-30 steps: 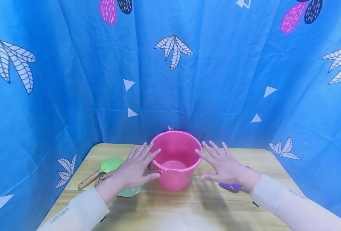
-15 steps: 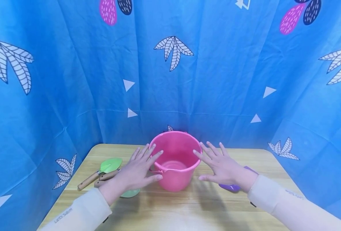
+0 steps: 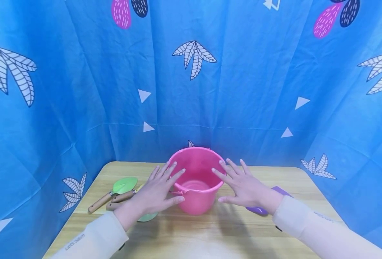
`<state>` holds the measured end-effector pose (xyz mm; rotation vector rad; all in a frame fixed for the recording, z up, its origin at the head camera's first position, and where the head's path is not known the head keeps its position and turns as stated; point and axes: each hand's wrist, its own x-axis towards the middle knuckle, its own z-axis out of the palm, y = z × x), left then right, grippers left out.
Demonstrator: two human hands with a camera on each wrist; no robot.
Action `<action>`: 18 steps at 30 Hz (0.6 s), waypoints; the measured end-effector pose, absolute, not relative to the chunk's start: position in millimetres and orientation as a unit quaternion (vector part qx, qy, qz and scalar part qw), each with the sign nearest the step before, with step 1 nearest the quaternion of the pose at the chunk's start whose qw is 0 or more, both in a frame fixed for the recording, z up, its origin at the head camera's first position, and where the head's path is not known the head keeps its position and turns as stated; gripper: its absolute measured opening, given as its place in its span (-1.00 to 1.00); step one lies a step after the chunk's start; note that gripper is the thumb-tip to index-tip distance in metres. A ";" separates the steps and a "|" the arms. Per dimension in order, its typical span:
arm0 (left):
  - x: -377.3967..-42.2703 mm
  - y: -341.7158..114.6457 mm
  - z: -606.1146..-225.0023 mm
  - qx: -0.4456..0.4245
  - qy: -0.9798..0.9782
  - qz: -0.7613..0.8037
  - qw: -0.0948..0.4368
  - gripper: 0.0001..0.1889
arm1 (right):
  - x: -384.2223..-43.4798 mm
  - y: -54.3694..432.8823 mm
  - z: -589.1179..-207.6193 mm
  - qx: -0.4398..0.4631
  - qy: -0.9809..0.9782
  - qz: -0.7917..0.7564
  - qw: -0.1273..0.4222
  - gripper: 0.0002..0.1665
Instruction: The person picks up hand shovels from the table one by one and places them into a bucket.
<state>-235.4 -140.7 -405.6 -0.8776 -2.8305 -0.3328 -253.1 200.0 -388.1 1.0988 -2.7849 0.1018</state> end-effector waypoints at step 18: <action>-236.7 -137.3 -408.4 -0.299 -0.943 -0.108 0.095 -0.10 | -256.7 184.6 -387.7 0.385 -0.920 0.060 0.040 0.10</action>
